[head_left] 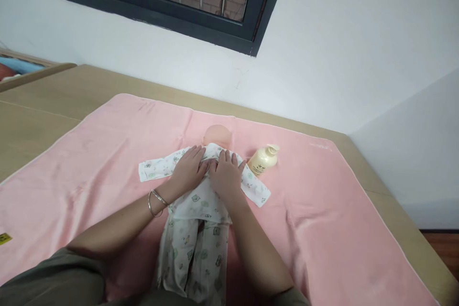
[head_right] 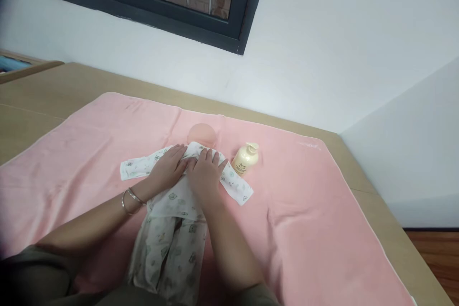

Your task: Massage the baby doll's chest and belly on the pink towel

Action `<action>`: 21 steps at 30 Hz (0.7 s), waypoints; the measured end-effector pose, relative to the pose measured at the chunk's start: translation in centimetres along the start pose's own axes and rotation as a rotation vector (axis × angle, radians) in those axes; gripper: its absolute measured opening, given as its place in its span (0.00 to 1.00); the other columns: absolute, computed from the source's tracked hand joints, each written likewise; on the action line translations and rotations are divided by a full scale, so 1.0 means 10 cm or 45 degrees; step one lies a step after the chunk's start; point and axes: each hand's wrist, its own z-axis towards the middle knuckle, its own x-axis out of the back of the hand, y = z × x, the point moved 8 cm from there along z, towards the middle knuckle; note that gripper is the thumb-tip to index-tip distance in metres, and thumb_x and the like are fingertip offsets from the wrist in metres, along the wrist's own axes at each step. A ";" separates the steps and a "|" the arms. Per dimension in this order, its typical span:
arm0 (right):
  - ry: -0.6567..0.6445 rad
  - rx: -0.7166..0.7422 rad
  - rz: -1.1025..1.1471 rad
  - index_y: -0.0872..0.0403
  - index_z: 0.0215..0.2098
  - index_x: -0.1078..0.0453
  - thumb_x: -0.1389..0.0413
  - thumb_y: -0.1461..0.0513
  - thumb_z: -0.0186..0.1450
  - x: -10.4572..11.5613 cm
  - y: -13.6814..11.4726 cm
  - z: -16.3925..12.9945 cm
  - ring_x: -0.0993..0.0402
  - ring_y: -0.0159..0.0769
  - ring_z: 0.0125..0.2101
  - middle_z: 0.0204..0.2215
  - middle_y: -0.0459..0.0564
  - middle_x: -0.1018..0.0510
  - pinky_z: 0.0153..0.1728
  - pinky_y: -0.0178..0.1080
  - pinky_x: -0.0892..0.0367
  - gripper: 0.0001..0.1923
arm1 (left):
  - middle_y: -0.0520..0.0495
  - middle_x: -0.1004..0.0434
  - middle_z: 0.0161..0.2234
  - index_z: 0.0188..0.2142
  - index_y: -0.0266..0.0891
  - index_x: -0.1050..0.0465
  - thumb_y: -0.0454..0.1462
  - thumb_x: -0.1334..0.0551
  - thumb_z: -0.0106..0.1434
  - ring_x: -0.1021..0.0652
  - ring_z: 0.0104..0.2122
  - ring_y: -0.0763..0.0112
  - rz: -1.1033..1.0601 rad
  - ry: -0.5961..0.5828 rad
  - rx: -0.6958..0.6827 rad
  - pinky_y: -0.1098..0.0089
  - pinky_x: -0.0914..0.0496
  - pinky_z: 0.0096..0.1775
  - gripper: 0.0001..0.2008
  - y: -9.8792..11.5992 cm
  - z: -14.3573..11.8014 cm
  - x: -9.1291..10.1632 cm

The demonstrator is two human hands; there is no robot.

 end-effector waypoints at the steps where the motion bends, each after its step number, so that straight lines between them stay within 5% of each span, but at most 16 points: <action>1: -0.011 0.004 -0.006 0.61 0.73 0.46 0.62 0.53 0.76 0.00 0.00 0.00 0.51 0.58 0.71 0.71 0.61 0.40 0.68 0.70 0.66 0.32 | 0.31 0.27 0.61 0.60 0.29 0.32 0.42 0.52 0.74 0.29 0.64 0.50 -0.002 -0.001 0.004 0.47 0.35 0.66 0.24 0.00 0.00 0.01; 21: 0.044 -0.051 -0.141 0.60 0.72 0.44 0.61 0.54 0.76 -0.04 0.00 -0.01 0.48 0.58 0.71 0.70 0.61 0.38 0.69 0.66 0.62 0.32 | 0.34 0.25 0.61 0.61 0.31 0.31 0.42 0.50 0.73 0.29 0.63 0.50 -0.083 -0.031 0.036 0.48 0.34 0.66 0.24 -0.02 0.01 -0.02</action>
